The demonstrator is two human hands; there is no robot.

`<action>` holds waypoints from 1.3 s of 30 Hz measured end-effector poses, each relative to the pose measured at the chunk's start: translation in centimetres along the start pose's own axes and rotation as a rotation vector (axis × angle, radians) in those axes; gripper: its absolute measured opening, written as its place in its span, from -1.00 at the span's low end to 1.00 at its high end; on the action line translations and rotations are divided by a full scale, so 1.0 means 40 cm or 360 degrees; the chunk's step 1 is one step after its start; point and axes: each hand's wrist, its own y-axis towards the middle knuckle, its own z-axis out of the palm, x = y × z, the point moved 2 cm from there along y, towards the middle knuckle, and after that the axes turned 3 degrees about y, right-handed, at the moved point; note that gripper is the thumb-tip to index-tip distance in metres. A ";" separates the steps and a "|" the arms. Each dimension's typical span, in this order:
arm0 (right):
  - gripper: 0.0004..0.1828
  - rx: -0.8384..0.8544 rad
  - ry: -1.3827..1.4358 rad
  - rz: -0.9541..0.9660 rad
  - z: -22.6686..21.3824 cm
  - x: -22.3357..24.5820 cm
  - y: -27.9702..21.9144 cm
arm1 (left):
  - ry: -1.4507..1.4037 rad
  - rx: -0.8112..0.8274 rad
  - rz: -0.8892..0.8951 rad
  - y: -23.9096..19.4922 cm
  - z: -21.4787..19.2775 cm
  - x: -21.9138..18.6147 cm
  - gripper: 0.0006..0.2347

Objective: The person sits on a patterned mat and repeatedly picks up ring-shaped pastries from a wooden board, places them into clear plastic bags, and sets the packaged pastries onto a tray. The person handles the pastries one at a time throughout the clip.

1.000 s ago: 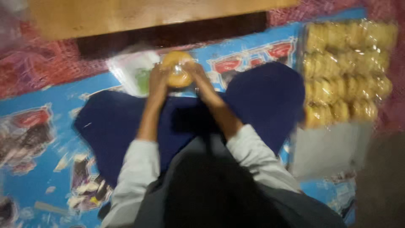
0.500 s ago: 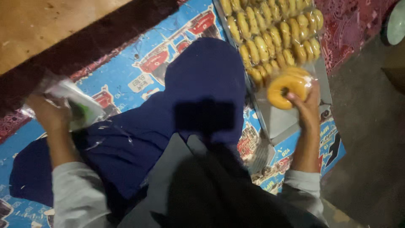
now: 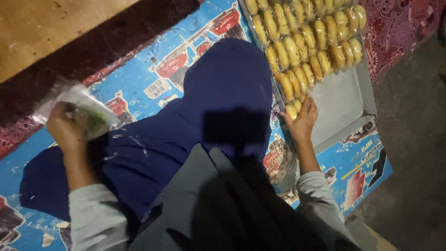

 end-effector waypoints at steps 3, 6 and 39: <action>-0.14 -0.0109 0.0171 0.0046 -0.034 0.009 0.046 | -0.0068 0.0007 0.0044 0.012 -0.049 -0.197 -0.90; -0.34 -0.0314 0.0677 0.0000 -0.081 0.206 0.117 | 0.0105 -0.0019 0.0181 0.016 -0.086 -0.390 -0.86; -0.58 0.0397 0.1237 -0.0211 -0.090 0.479 0.150 | -0.1485 -0.0411 -0.0551 0.053 -0.017 -0.592 -0.85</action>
